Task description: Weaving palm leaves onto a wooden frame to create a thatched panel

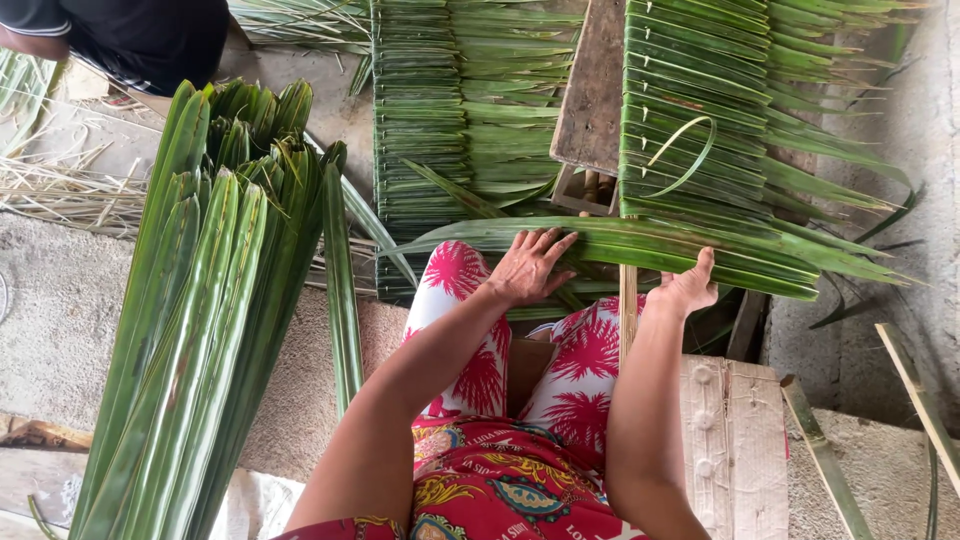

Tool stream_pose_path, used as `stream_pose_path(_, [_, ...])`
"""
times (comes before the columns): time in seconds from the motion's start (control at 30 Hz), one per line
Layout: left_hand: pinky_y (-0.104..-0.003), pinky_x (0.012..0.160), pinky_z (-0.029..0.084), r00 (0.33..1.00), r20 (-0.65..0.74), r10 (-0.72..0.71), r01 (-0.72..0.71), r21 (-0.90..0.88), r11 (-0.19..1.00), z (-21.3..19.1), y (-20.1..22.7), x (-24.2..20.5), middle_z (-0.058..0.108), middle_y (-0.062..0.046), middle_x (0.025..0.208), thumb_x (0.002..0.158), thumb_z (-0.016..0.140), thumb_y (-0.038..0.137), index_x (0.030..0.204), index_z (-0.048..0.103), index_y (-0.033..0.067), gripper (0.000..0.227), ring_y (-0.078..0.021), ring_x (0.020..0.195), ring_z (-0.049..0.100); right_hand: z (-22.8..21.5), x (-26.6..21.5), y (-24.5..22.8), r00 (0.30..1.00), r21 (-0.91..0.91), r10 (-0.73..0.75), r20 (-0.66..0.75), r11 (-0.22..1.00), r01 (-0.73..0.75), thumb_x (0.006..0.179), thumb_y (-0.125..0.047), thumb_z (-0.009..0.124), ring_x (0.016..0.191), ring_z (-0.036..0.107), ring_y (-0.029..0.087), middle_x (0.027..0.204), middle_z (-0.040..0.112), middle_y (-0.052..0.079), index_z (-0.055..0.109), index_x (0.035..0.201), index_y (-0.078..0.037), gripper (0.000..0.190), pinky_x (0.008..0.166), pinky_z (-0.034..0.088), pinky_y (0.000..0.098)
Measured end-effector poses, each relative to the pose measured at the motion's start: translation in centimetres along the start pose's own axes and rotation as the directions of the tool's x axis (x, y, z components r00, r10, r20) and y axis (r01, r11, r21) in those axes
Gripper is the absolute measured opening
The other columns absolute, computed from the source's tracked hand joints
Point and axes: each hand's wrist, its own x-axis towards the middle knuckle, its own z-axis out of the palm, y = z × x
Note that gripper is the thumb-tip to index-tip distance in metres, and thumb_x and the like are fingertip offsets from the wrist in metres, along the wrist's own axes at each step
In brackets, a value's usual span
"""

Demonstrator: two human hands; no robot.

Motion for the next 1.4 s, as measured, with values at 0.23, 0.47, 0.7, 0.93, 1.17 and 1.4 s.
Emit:
stream_pose_path(0.23, [-0.043,0.105,0.043,1.0,0.015,0.011,-0.011,-0.006,1.0,0.0,-0.2,0.0,0.056,-0.012,0.135,0.098,0.057,0.051,0.154,0.044,0.0225,0.065,-0.0311,0.126,0.054,0.8,-0.2,-0.1,1.0,0.012,0.014,0.007,1.0,-0.014,0.08,-0.03,0.096,0.097,0.072,0.035,0.117,0.061,0.018,0.045,0.134,-0.008,0.077,0.075,0.071,0.0507])
stream_pose_path(0.47, [-0.044,0.105,0.046,0.992,0.128,-0.009,0.017,-0.066,0.998,1.3,-1.1,-0.4,0.053,-0.013,0.139,0.104,0.051,0.037,0.153,0.044,0.0254,0.052,-0.0328,0.128,0.054,1.2,-0.6,0.2,0.999,-0.046,-0.035,0.017,0.998,0.036,0.084,-0.029,0.096,0.106,0.07,0.034,0.126,0.059,0.018,0.045,0.138,-0.009,0.077,0.081,0.069,0.0522])
stream_pose_path(0.7, [-0.045,0.104,0.048,0.972,0.229,-0.047,0.066,-0.074,0.995,1.8,-1.3,-0.5,0.053,-0.013,0.14,0.104,0.051,0.035,0.155,0.042,0.0282,0.052,-0.0343,0.129,0.057,0.7,0.8,1.7,0.994,-0.084,-0.096,0.044,0.991,0.1,0.086,-0.027,0.097,0.117,0.066,0.036,0.135,0.055,0.018,0.045,0.142,-0.008,0.079,0.084,0.066,0.0579])
stream_pose_path(0.93, [-0.044,0.104,0.046,0.965,0.253,-0.067,0.083,-0.051,0.995,1.9,-1.6,-0.4,0.053,-0.011,0.14,0.105,0.05,0.038,0.155,0.04,0.0308,0.051,-0.0323,0.127,0.057,0.7,0.6,1.8,0.993,-0.075,-0.106,0.046,0.991,0.109,0.088,-0.026,0.096,0.119,0.065,0.037,0.136,0.054,0.018,0.047,0.142,-0.007,0.076,0.084,0.066,0.0598])
stream_pose_path(1.17, [-0.042,0.101,0.047,0.98,0.192,-0.047,0.041,0.031,0.999,2.6,-2.0,-0.5,0.056,-0.009,0.135,0.103,0.053,0.038,0.151,0.044,0.0323,0.049,-0.0298,0.121,0.059,0.7,2.2,2.8,0.993,-0.073,-0.116,0.031,0.99,0.118,0.088,-0.026,0.096,0.121,0.064,0.04,0.137,0.054,0.02,0.048,0.143,-0.008,0.075,0.086,0.065,0.0621])
stream_pose_path(1.4, [-0.041,0.104,0.042,1.0,0.017,-0.015,0.014,0.052,0.999,2.0,-1.6,-0.4,0.057,-0.008,0.129,0.1,0.057,0.043,0.146,0.052,0.032,0.047,-0.0283,0.12,0.058,1.9,0.0,1.4,0.997,-0.089,-0.081,0.016,0.993,0.082,0.087,-0.028,0.095,0.119,0.065,0.039,0.135,0.055,0.019,0.049,0.142,-0.008,0.075,0.083,0.067,0.0581])
